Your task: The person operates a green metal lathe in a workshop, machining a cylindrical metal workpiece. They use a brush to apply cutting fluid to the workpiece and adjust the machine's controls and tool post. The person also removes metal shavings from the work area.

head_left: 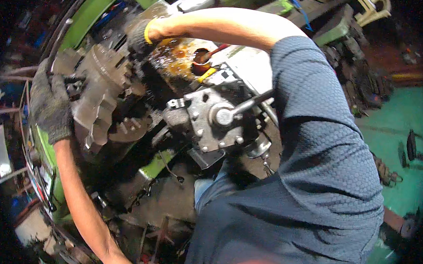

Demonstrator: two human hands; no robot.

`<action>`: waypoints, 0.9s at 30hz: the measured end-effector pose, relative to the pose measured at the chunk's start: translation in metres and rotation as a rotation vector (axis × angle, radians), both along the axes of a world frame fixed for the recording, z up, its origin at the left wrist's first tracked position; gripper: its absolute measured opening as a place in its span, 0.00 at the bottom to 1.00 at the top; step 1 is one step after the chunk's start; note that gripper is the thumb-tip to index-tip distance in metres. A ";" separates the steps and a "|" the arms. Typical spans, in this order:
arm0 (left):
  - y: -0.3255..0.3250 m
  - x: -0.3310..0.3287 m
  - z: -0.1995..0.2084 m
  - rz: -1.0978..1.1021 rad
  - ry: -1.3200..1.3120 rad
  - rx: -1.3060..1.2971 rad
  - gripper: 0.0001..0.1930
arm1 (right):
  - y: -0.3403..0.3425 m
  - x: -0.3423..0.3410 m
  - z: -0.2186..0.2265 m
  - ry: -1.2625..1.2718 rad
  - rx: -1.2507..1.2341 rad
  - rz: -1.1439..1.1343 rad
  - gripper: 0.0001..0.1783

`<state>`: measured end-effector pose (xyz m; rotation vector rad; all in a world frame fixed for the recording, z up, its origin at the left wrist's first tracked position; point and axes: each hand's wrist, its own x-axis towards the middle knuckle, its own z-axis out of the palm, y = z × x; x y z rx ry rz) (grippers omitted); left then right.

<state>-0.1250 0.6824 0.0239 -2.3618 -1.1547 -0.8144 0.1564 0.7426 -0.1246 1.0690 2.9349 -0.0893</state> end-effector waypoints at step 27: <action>0.013 -0.010 -0.015 0.098 0.118 0.173 0.21 | -0.031 0.017 0.014 -0.063 0.541 -0.120 0.11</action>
